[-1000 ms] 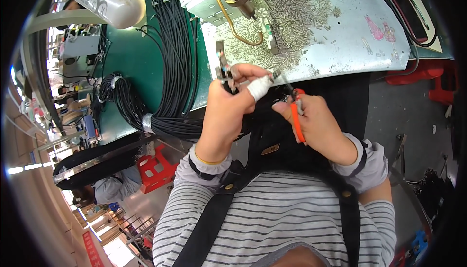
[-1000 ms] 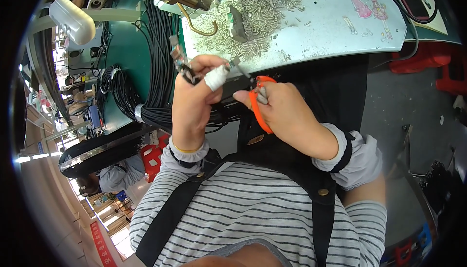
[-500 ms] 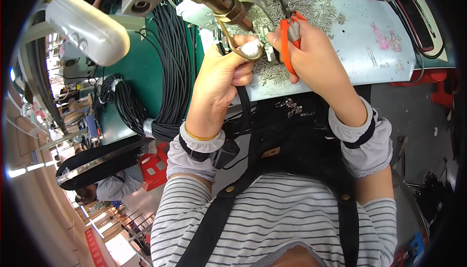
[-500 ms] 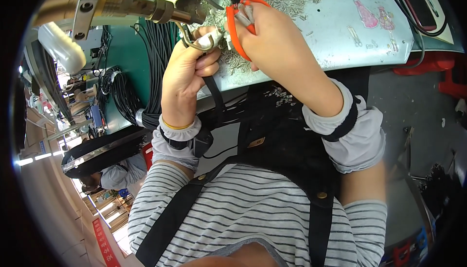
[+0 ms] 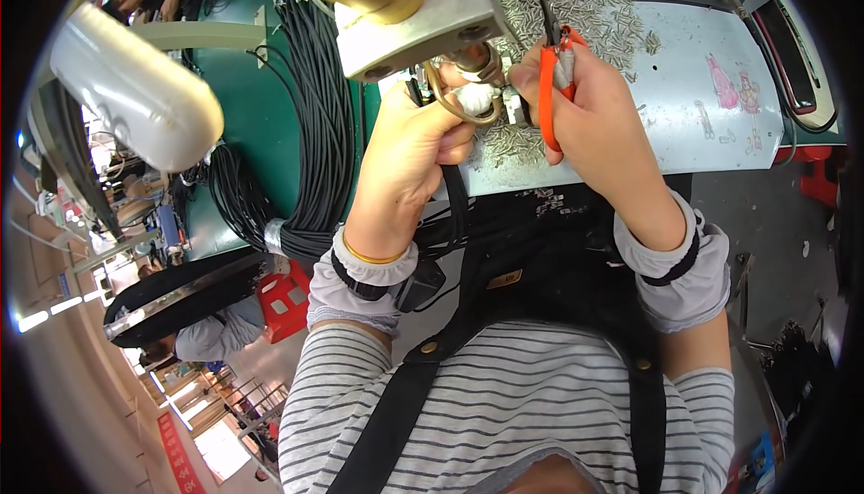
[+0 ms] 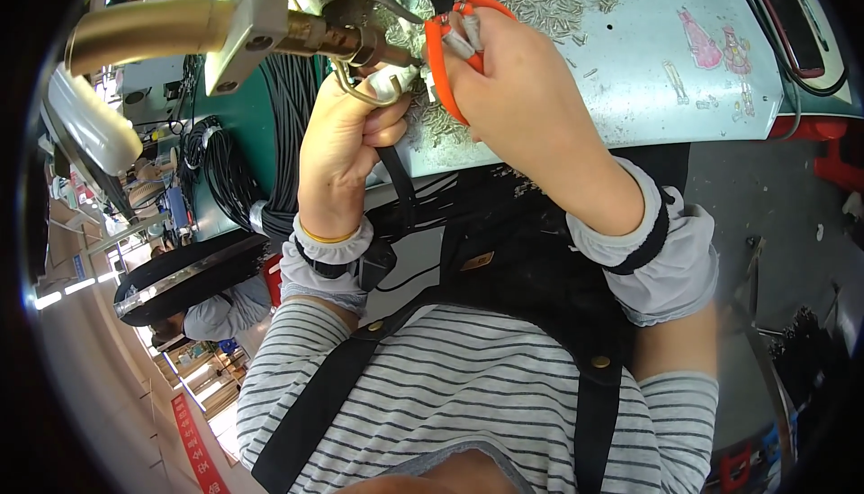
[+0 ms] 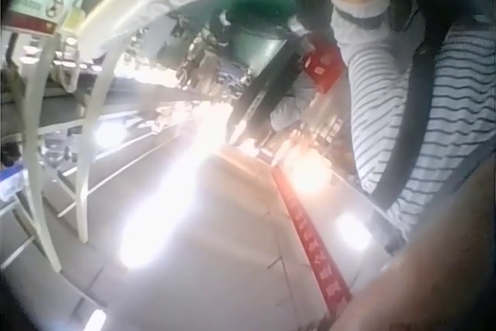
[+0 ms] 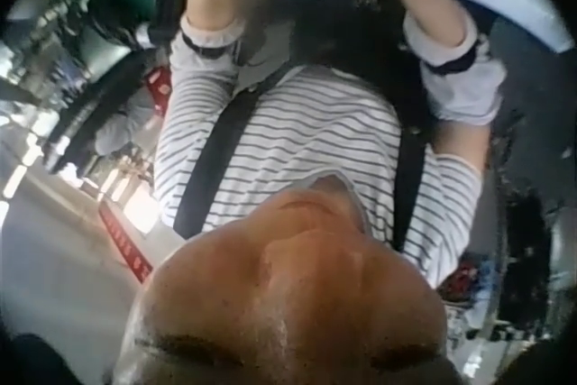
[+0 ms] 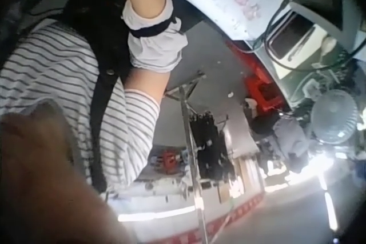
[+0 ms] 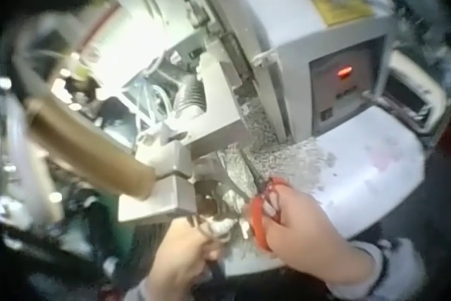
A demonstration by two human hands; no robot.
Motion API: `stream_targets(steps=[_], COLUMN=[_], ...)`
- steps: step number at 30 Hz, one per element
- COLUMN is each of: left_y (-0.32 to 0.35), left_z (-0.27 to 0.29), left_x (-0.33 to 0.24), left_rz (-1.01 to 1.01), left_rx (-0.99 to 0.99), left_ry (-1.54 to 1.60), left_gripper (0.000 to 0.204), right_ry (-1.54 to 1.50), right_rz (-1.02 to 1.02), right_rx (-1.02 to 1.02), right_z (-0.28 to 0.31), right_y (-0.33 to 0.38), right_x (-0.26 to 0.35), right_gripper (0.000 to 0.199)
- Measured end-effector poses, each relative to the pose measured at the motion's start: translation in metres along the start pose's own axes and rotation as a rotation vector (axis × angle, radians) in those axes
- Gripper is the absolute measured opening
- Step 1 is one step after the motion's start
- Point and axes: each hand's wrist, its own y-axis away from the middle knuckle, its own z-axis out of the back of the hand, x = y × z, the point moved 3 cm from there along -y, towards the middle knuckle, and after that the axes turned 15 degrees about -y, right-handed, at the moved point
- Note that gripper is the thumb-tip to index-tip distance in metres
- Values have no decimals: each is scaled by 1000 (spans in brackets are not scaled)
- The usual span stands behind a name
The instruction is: The person trims the ends of wires using shears, then places the bundle into a machine and presses a foot pedal before resuming the trimming.
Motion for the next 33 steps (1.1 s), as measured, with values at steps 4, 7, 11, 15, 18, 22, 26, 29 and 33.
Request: stream_targets(steps=[4, 7, 11, 15, 18, 22, 26, 29, 33], left_y=[-1, 3, 15, 40, 54, 64, 69, 71, 72], left_z=[-1, -1, -2, -11, -16, -17, -20, -21, -18], left_x=[-1, -1, 1, 7, 11, 15, 18, 18, 20], left_rz=[3, 0, 17, 65, 46, -40, -57, -50, -142], left_rx=[-7, -8, 55, 133, 84, 138, 165, 170, 97], left_ry=[-27, -49, 40, 219, 151, 9, 20, 5, 4], left_gripper=[15, 16, 16, 18, 20, 26, 29, 28, 27], right_ry=[3, -15, -79, -234, -250, -252, -224, -206, -270], right_rz=[-3, -13, -26, -104, -121, -121, -92, -98, -239], right_rx=[-23, 11, 48, 126, 128, 132, 110, 109, 236], right_z=[1, 0, -2, -2, -1, -6, -6, -6, -7], right_y=[0, 0, 13, 28, 35, 43, 50, 58, 80], right_x=[1, -1, 7, 11, 9, 8, 7, 9, 11], right_gripper=[14, 15, 17, 18, 18, 19, 20, 24, 37])
